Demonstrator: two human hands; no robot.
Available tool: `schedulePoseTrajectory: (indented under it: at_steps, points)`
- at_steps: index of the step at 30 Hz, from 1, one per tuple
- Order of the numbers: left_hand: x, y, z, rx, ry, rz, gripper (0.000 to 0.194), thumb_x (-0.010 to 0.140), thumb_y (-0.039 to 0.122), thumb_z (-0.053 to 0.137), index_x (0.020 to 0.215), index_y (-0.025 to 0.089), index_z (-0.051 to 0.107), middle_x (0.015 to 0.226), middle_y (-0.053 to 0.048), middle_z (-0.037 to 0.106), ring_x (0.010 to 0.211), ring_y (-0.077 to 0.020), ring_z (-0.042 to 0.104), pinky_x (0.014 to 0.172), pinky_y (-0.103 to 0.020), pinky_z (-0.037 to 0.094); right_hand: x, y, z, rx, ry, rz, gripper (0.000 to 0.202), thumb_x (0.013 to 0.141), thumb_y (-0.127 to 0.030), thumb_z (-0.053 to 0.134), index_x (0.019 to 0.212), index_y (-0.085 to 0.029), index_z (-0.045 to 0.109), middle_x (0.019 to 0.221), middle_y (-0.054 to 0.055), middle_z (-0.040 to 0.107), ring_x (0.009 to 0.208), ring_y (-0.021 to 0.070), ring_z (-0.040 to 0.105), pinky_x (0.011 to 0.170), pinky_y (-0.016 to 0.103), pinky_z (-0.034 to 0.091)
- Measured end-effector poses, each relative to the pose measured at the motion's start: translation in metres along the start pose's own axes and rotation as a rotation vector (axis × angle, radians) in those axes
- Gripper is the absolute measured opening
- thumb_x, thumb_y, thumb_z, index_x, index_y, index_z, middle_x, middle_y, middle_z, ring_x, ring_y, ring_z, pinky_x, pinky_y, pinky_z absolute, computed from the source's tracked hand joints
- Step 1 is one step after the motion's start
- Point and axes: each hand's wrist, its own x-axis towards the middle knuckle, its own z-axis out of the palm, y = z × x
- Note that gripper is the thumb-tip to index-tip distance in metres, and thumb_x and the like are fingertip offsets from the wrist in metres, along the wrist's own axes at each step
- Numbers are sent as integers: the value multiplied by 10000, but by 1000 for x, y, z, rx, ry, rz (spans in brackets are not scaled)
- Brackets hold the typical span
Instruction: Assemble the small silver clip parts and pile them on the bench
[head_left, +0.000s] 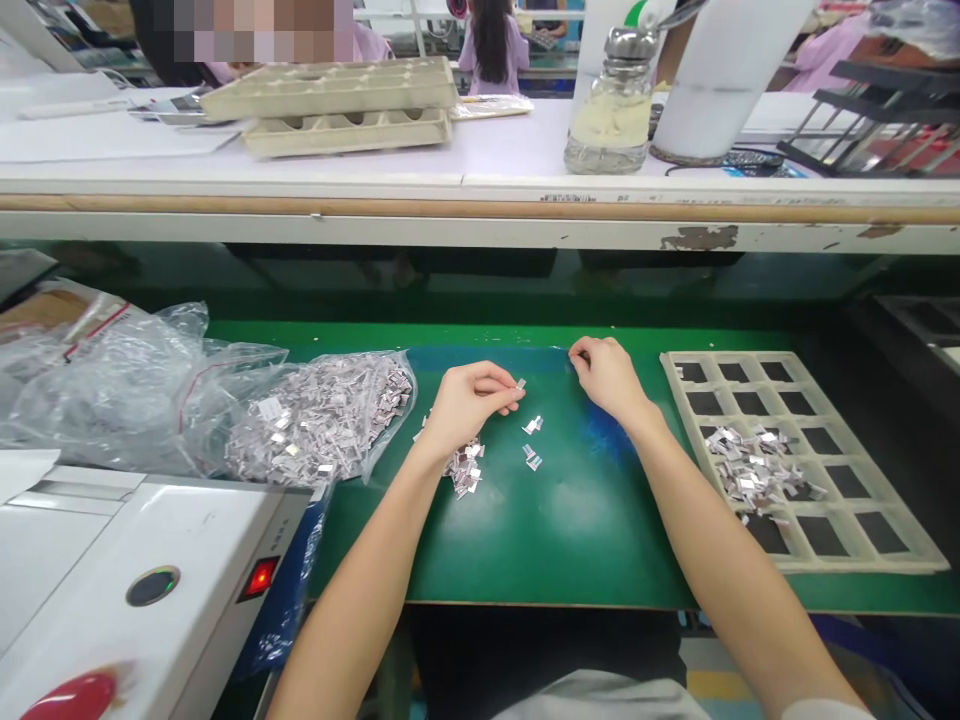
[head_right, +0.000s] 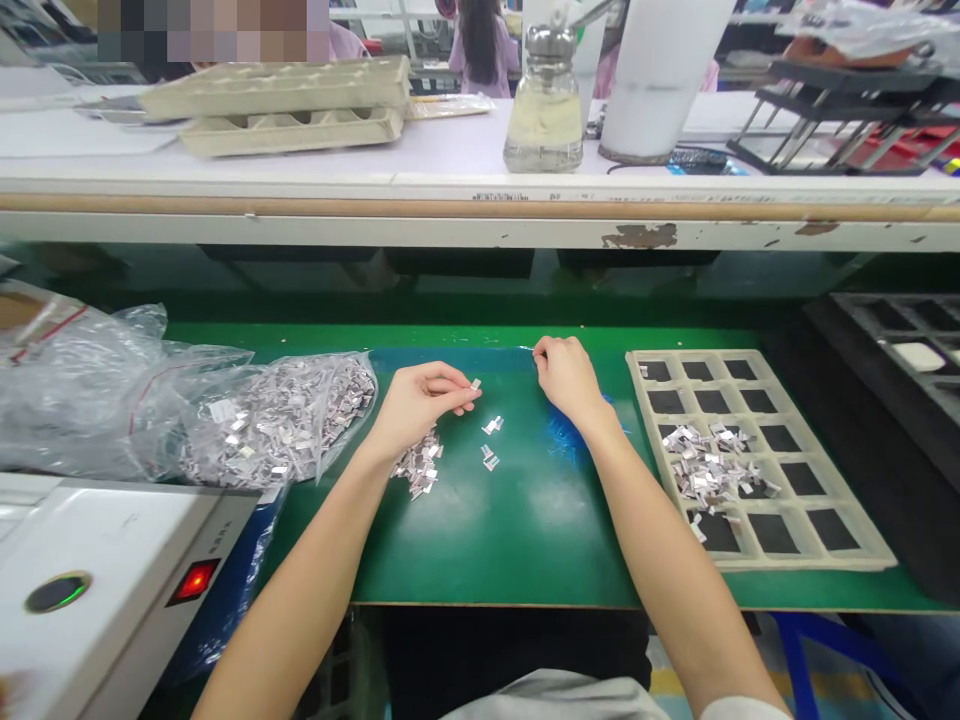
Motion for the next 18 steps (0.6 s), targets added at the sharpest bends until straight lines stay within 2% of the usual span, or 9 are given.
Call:
schedulePoseTrajectory:
  at_steps: [3,6,10,13,18]
  points:
    - [1,-2,4,-42,19,-2,268,750,365,922,802,172,743,712,-64,792,659,-202,738,704,-345,619,-9,-12,-9,76,6,-16,169,968,-135,575,974,-205,728,1021,110,786,1038,329,685,907,446,519]
    - [1,-6,8,-81,39,-11,282,735,365,939,811,168,753,754,-74,811,672,-211,762,726,-355,642,-21,-34,-21,326,52,-76,122,971,-176,607,961,-208,724,1076,88,791,1021,278,721,921,410,540]
    - [1,-10,12,-108,72,-6,307,718,381,955,828,163,769,752,-73,811,680,-222,777,718,-356,659,-35,-66,-32,644,-16,-136,120,994,-237,613,982,-230,732,995,29,799,920,212,750,839,338,566]
    - [2,-13,14,-112,94,18,314,716,391,957,819,162,769,733,-63,801,680,-220,777,711,-350,661,-39,-77,-32,662,-18,-139,125,990,-218,610,955,-230,729,971,20,798,907,205,750,833,332,558]
    - [2,-16,14,-88,95,34,303,723,388,946,808,162,763,737,-59,796,697,-221,782,715,-348,659,-39,-77,-27,657,-28,-139,135,984,-198,600,941,-232,724,970,20,794,912,206,747,845,336,560]
